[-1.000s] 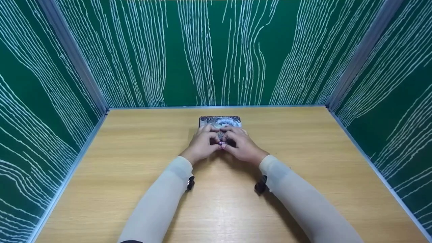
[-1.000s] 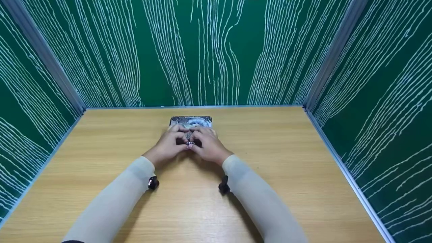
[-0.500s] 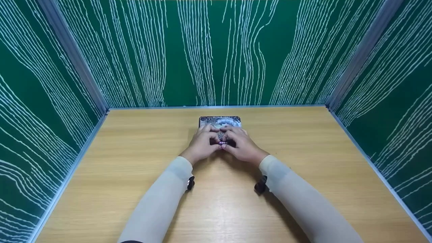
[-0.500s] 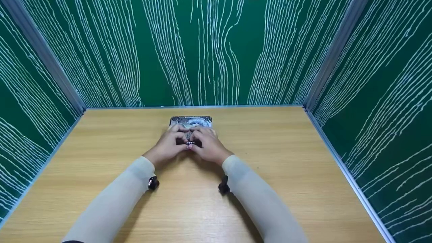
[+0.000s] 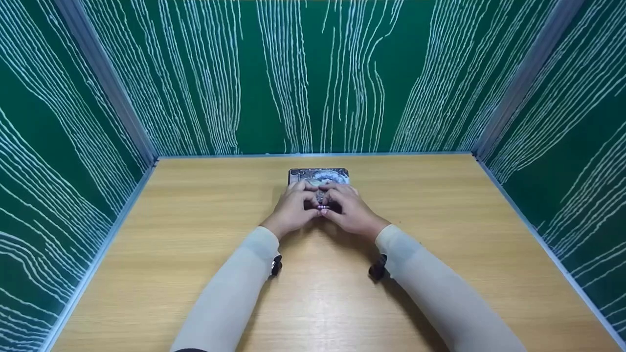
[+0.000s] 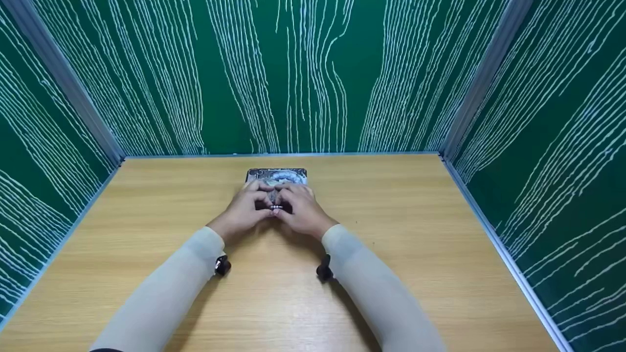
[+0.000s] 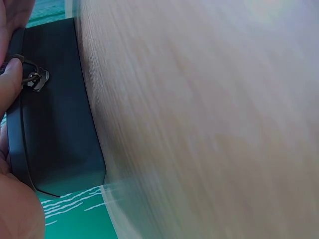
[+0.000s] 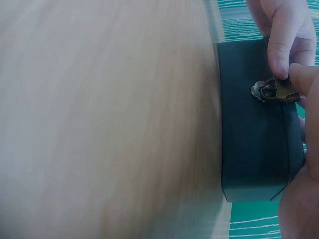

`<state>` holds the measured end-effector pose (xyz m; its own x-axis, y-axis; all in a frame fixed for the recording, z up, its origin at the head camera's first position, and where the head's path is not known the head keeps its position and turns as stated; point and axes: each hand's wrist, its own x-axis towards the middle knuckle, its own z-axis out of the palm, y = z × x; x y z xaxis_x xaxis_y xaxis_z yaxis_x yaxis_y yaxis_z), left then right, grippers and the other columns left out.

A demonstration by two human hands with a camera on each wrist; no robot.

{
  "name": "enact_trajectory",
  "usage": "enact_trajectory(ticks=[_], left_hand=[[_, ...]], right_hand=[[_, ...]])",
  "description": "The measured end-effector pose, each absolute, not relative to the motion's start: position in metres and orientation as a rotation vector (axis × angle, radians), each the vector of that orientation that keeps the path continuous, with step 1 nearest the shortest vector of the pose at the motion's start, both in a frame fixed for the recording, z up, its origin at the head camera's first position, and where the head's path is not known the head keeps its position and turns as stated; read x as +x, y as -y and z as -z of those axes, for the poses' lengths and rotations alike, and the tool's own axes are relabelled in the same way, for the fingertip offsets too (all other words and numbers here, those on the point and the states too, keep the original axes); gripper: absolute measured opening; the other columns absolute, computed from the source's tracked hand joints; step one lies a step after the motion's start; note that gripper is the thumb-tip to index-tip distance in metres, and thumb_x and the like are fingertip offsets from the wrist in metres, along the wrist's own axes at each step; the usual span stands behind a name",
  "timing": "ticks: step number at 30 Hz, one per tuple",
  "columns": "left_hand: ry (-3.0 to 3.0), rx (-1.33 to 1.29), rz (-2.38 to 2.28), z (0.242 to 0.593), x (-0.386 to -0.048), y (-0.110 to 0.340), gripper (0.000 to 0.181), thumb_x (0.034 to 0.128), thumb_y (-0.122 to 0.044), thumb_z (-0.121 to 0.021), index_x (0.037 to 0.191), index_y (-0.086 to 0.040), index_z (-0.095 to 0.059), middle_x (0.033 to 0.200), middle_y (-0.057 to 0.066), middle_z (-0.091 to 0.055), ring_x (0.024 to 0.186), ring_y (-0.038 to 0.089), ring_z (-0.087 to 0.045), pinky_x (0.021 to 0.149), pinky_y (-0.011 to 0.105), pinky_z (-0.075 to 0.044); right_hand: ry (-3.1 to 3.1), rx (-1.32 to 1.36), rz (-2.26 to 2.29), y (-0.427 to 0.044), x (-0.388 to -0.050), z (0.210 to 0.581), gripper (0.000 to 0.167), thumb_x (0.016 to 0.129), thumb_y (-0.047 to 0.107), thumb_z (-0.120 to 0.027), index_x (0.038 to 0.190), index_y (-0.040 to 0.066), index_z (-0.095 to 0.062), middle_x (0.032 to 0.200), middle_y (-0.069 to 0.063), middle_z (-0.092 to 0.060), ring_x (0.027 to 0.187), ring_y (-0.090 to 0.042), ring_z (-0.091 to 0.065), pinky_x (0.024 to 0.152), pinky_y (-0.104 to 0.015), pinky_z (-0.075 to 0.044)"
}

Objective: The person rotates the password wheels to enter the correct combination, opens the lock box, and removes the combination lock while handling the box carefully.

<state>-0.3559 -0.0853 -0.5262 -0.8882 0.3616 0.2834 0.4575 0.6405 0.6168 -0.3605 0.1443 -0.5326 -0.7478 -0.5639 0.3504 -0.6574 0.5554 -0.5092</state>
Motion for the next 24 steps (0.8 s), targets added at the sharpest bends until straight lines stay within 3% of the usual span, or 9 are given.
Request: enact_trajectory(ticks=[24], left_hand=[[2.725,-0.695,1.07,0.5244,-0.3552,0.0859,0.014,0.0948,-0.022,-0.093,0.093,-0.012,-0.083,0.146,0.004,-0.066,0.148,0.032,-0.051,0.13,0.052,-0.039]], right_hand=[[2.659,1.044,-0.995,-0.1457,-0.3616,0.5305,0.015,0.107,0.024,-0.079,0.115,0.013,-0.071,0.171,-0.01,-0.057,0.164,-0.043,-0.044,0.138,-0.067,-0.024]])
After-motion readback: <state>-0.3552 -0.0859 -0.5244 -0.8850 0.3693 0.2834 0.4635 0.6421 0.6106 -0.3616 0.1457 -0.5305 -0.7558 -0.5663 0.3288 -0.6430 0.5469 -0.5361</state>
